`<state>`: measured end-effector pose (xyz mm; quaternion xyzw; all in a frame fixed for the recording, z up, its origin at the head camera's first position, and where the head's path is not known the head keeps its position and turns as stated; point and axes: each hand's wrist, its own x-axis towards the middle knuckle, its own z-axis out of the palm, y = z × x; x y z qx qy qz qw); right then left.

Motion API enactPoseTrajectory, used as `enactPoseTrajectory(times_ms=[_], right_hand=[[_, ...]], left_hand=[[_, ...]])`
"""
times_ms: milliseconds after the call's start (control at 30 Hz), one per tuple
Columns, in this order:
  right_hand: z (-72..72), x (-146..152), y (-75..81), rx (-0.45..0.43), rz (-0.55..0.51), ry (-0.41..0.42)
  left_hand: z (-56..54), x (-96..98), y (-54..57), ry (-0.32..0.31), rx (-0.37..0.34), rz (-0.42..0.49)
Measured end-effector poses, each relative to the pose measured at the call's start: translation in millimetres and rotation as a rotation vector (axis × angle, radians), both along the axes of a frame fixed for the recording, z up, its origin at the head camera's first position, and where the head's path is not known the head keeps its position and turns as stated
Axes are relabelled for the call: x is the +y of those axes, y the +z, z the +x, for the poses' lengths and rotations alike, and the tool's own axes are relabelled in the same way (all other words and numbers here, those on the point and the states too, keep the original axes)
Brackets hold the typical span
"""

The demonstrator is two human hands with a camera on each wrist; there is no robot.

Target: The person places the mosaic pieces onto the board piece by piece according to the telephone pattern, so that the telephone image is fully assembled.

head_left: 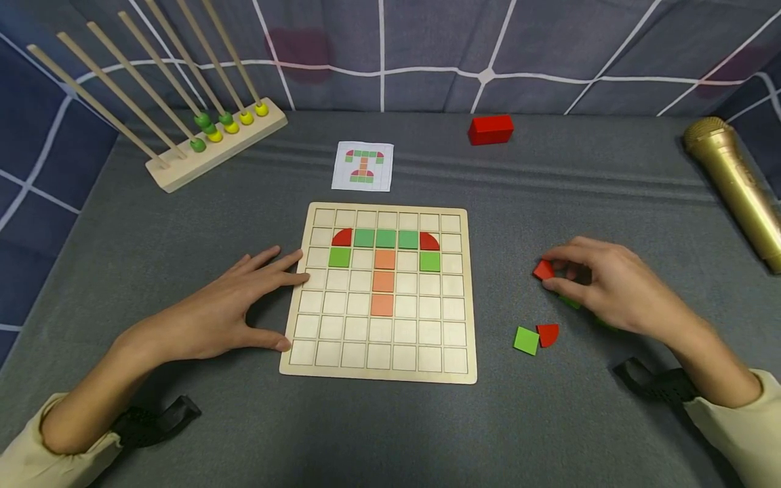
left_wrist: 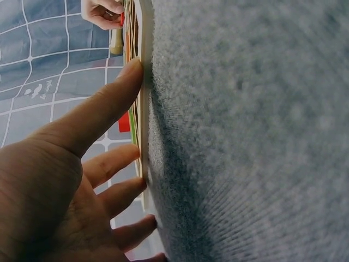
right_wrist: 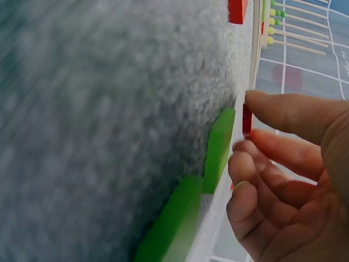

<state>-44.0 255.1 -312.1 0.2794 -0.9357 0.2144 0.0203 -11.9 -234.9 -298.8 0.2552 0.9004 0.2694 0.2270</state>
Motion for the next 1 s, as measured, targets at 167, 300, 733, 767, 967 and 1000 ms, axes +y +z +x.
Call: enactPoseTrajectory(times_ms=[167,300,733,767,967,1000], right_hand=[[1.1,-8,2.9,-0.021,-0.035,0.026],[2.0,-21,5.8,-0.053,-0.083,0.066],[0.7,-93,20.9,-0.218,-0.118,0.175],[0.5,-99,21.2,-0.224,-0.115,0.182],[1.2,-132,20.0,-0.257,-0.106,0.238],[1.7,-136,19.3,-0.261,-0.103,0.249]], left_hand=[[0.1,-0.2,0.2,-0.002,0.001,0.004],[0.1,-0.4,0.5,-0.002,0.000,0.007],[-0.2,-0.3,1.4,0.002,-0.005,-0.013],[-0.2,-0.2,1.5,0.002,-0.006,-0.014],[0.0,-0.4,0.9,0.003,-0.005,-0.017],[-0.2,-0.2,0.8,0.004,-0.007,-0.021]])
